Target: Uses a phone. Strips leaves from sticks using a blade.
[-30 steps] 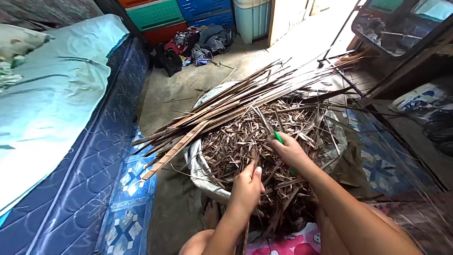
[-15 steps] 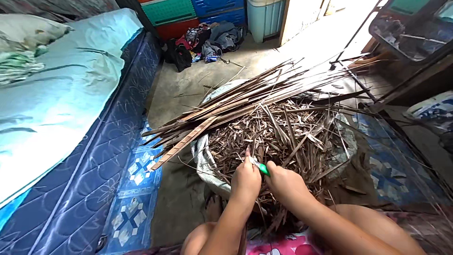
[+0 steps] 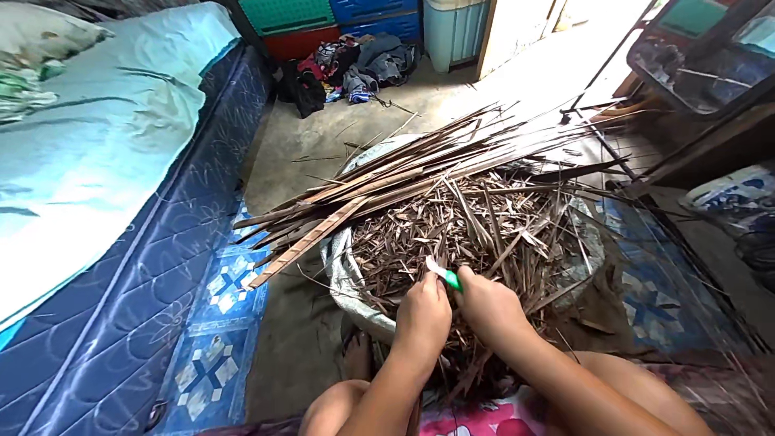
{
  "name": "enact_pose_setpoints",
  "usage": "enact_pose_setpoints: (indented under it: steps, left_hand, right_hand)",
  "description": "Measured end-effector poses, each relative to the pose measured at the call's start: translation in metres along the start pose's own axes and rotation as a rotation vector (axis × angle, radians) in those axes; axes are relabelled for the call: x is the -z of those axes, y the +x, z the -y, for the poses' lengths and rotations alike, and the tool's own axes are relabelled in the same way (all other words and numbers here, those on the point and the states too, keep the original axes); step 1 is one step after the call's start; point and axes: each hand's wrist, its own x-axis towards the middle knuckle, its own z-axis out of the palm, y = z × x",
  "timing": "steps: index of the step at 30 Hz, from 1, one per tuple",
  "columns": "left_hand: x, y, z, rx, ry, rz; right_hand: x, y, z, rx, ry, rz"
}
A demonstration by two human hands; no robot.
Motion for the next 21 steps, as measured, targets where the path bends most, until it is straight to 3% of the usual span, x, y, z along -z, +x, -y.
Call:
enact_pose_setpoints:
  steps: [2, 5, 10, 13, 17, 21]
  left_hand:
    - [-0.002, -0.002, -0.001, -0.04, -0.004, 0.006]
    - [-0.007, -0.007, -0.001, -0.071, -0.021, -0.011]
    - [-0.001, 0.001, 0.005, -0.032, -0.037, -0.037]
    - [0.003, 0.001, 0.004, 0.004, -0.05, -0.017]
    - [-0.002, -0.003, 0.0, -0.031, -0.015, 0.027]
    - [-0.007, -0.004, -0.002, -0.059, -0.02, 0.019]
  right_hand:
    - [0.005, 0.017, -0.005, -0.1, -0.014, -0.117]
    - [0.024, 0.042, -0.027, -0.227, 0.077, -0.146]
    - [0.019, 0.003, -0.012, 0.002, 0.188, 0.05]
    - [0.005, -0.013, 0.002, 0.027, 0.109, 0.172]
    - [0.003, 0.006, 0.0, -0.075, -0.036, -0.023]
    - [0.021, 0.035, -0.016, -0.214, 0.011, -0.128]
